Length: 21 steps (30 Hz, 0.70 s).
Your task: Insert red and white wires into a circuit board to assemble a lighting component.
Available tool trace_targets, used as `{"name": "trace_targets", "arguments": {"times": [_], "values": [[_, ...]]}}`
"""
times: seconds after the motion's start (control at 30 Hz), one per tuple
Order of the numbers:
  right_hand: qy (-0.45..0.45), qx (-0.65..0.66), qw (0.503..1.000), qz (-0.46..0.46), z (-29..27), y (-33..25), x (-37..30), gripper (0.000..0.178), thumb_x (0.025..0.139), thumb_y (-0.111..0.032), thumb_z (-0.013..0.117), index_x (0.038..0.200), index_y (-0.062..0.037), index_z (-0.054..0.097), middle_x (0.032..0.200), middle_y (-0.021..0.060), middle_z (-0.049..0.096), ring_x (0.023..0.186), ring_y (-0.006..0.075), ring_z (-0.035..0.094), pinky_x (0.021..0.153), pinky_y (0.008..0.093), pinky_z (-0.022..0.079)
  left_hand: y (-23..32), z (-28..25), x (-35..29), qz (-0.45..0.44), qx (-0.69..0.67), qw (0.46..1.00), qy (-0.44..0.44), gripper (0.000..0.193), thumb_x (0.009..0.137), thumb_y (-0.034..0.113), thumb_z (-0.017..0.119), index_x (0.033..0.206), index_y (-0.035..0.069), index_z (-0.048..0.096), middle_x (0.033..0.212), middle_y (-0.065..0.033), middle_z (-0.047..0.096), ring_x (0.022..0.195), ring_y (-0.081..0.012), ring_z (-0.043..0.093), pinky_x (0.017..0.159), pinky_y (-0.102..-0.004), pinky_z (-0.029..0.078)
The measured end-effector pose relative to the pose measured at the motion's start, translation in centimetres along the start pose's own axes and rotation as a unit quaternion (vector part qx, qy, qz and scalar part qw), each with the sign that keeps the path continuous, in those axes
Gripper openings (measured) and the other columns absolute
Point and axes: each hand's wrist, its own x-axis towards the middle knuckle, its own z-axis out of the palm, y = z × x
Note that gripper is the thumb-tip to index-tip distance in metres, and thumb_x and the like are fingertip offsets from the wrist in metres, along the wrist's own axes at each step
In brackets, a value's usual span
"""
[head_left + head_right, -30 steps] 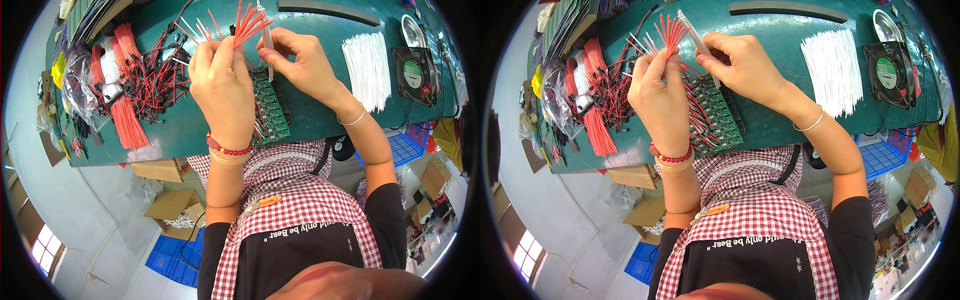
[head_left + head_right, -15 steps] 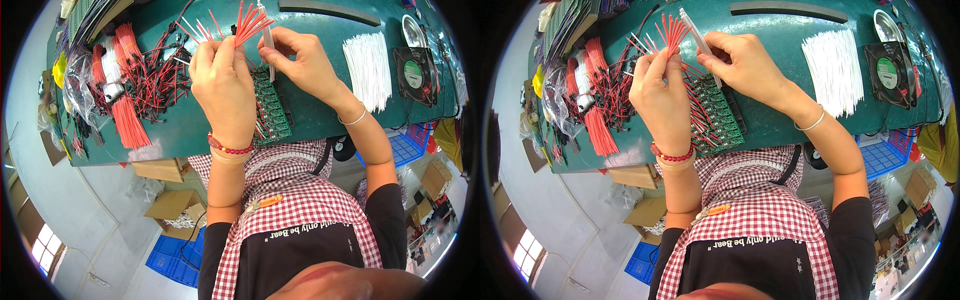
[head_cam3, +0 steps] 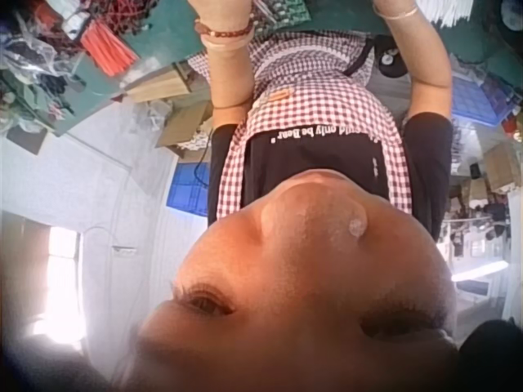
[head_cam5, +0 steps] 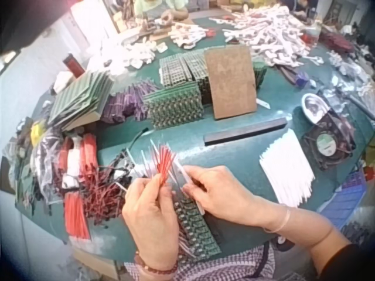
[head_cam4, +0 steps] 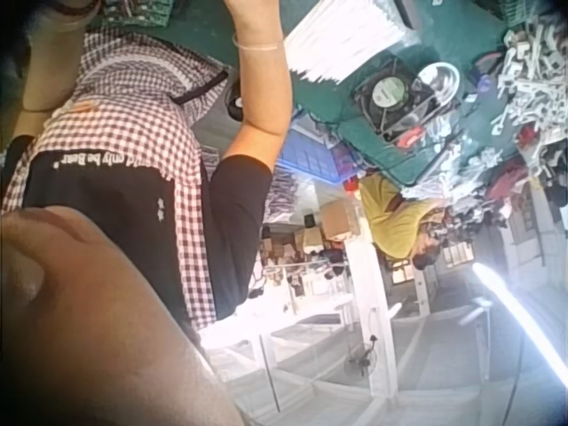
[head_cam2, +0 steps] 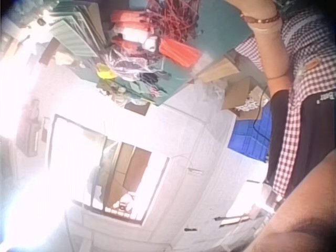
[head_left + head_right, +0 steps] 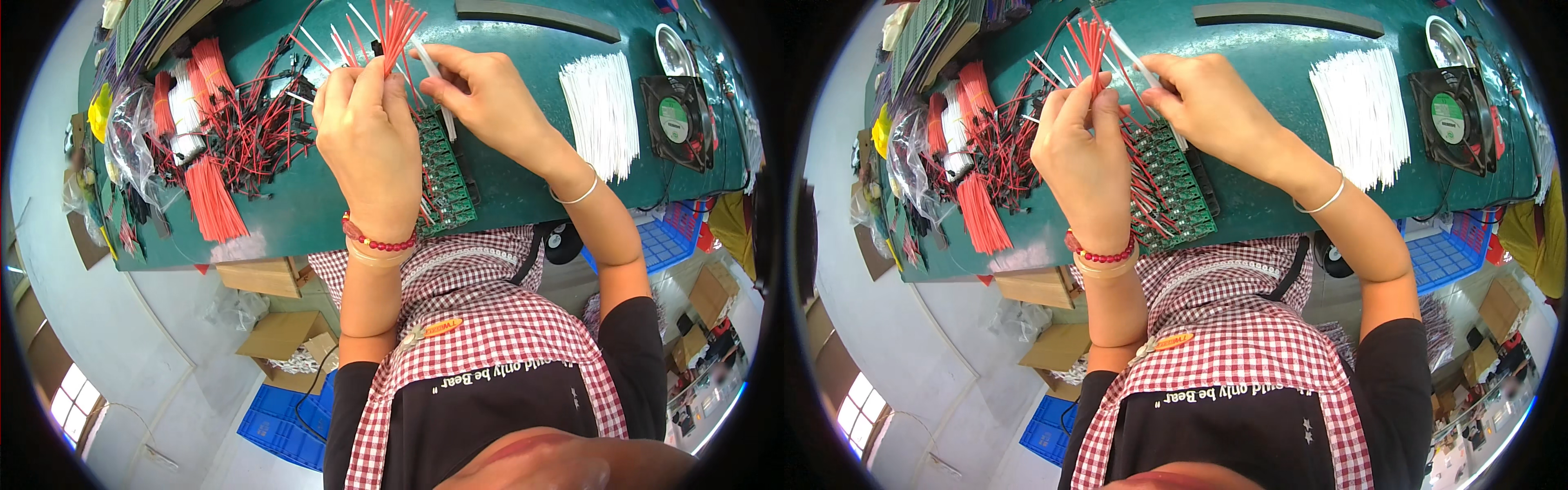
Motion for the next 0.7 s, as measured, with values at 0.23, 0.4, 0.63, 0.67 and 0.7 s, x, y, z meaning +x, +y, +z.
{"name": "trace_targets", "arguments": {"times": [0.23, 0.4, 0.63, 0.67, 0.7], "values": [[0.019, 0.089, 0.993, 0.076, -1.7, -0.2, -0.9, 0.013, 0.090, -0.008, 0.067, 0.092, 0.0032, 0.061, 0.071, 0.0125, 0.067, 0.060, 0.0179, 0.066, 0.055, 0.0305, 0.051, -0.3, -0.3, -0.2, 0.017, -0.012, 1.000, 0.008, 0.011, 0.086, 0.009, 0.068, 0.094, 0.003, 0.071, 0.080, -0.0089, 0.062, 0.079, -0.0283, 0.061, 0.089, -0.0417, 0.045], [0.008, 0.107, 0.993, 0.051, -1.6, -0.5, -1.2, 0.014, 0.090, -0.009, 0.068, 0.091, 0.0028, 0.060, 0.071, 0.0106, 0.066, 0.059, 0.0140, 0.063, 0.054, 0.0279, 0.049, -0.3, -0.2, -0.2, 0.028, 0.005, 1.000, -0.009, 0.011, 0.085, 0.010, 0.069, 0.093, 0.003, 0.071, 0.080, -0.0084, 0.062, 0.078, -0.0271, 0.061, 0.092, -0.0418, 0.044], [0.027, 0.069, 0.997, 0.005, -0.8, 0.7, -1.4, 0.016, 0.088, -0.011, 0.069, 0.090, 0.0010, 0.060, 0.067, 0.0122, 0.061, 0.054, 0.0185, 0.055, 0.051, 0.0323, 0.043, -0.3, -0.2, -0.4, 0.038, 0.024, 0.999, -0.018, 0.010, 0.085, 0.010, 0.069, 0.092, 0.004, 0.071, 0.079, -0.0086, 0.062, 0.077, -0.0270, 0.062, 0.094, -0.0434, 0.044], [0.029, 0.070, 0.997, 0.003, -0.7, 0.8, -1.4, 0.016, 0.088, -0.012, 0.069, 0.090, 0.0008, 0.060, 0.067, 0.0119, 0.061, 0.054, 0.0183, 0.055, 0.051, 0.0321, 0.043, -0.4, -0.2, -0.4, 0.037, 0.020, 0.999, -0.018, 0.010, 0.085, 0.010, 0.069, 0.092, 0.003, 0.070, 0.079, -0.0088, 0.062, 0.077, -0.0272, 0.062, 0.094, -0.0434, 0.044], [0.031, 0.071, 0.997, 0.001, -0.6, 0.9, -1.5, 0.016, 0.089, -0.012, 0.069, 0.090, 0.0007, 0.060, 0.066, 0.0117, 0.061, 0.053, 0.0181, 0.055, 0.051, 0.0319, 0.043, -0.5, -0.1, -0.5, 0.037, 0.019, 0.999, -0.019, 0.010, 0.085, 0.010, 0.069, 0.092, 0.003, 0.070, 0.079, -0.0088, 0.062, 0.077, -0.0272, 0.062, 0.094, -0.0434, 0.044]]}}
